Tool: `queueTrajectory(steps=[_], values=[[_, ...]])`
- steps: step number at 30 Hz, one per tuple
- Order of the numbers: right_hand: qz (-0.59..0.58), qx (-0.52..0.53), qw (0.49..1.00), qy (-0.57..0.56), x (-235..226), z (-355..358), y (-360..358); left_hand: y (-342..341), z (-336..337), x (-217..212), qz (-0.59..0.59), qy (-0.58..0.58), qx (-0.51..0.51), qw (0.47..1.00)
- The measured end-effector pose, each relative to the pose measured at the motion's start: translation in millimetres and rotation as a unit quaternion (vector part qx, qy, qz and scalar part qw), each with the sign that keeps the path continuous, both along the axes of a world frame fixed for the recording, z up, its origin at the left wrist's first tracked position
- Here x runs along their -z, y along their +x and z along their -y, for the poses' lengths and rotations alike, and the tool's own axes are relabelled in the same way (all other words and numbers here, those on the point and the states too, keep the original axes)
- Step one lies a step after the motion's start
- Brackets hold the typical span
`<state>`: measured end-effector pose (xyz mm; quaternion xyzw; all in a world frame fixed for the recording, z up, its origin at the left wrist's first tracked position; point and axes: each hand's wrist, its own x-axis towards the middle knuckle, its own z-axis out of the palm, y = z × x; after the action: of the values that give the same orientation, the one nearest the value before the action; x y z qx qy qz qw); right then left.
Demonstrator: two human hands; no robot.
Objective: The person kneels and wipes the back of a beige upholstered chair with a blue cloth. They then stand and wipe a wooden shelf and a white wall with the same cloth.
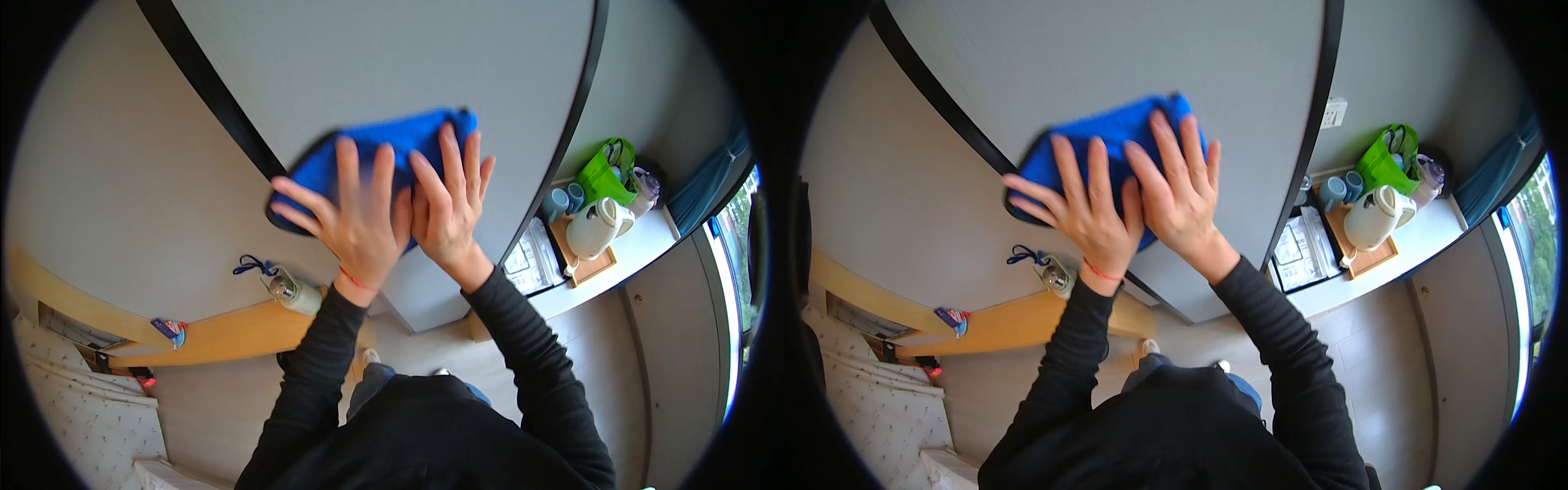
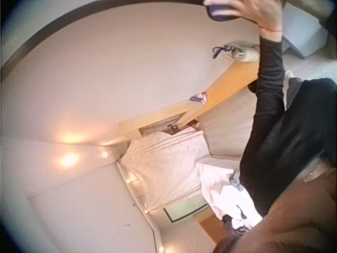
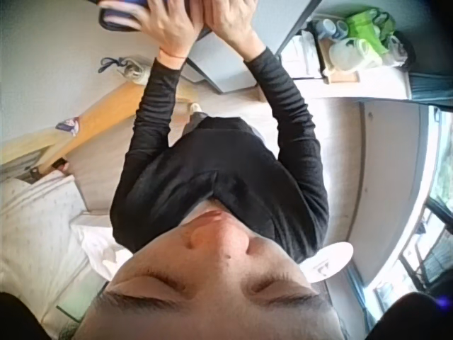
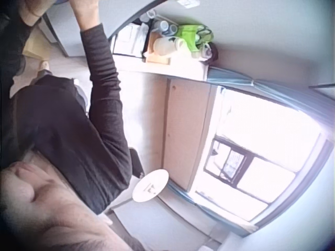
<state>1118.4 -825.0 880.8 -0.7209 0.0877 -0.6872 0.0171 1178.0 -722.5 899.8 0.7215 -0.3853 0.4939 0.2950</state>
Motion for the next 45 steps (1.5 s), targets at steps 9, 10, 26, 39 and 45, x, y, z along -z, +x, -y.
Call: queueTrajectory(steps=[9, 10, 26, 39, 45], values=[[-0.073, -0.051, 0.992, -0.094, 118.4, -13.9, -5.8, 17.9, -31.2, 128.1, 0.142, 0.148, -0.059, 0.977], [-0.113, -0.051, 0.989, -0.086, 146.3, -17.3, -12.4, 17.5, -40.3, 159.5, 0.143, 0.199, -0.072, 0.967], [0.005, -0.093, 0.994, -0.049, 51.3, 13.0, -11.5, 2.1, 10.5, 44.3, 0.106, -0.008, -0.01, 0.994], [-0.485, -0.133, 0.861, -0.074, 307.9, 1.7, -87.9, -3.0, -67.0, 326.4, 0.096, 0.37, -0.008, 0.924], [-0.327, -0.136, 0.935, 0.025, 255.7, -1.2, -85.3, -17.2, -40.9, 262.9, 0.044, 0.299, 0.005, 0.953]])
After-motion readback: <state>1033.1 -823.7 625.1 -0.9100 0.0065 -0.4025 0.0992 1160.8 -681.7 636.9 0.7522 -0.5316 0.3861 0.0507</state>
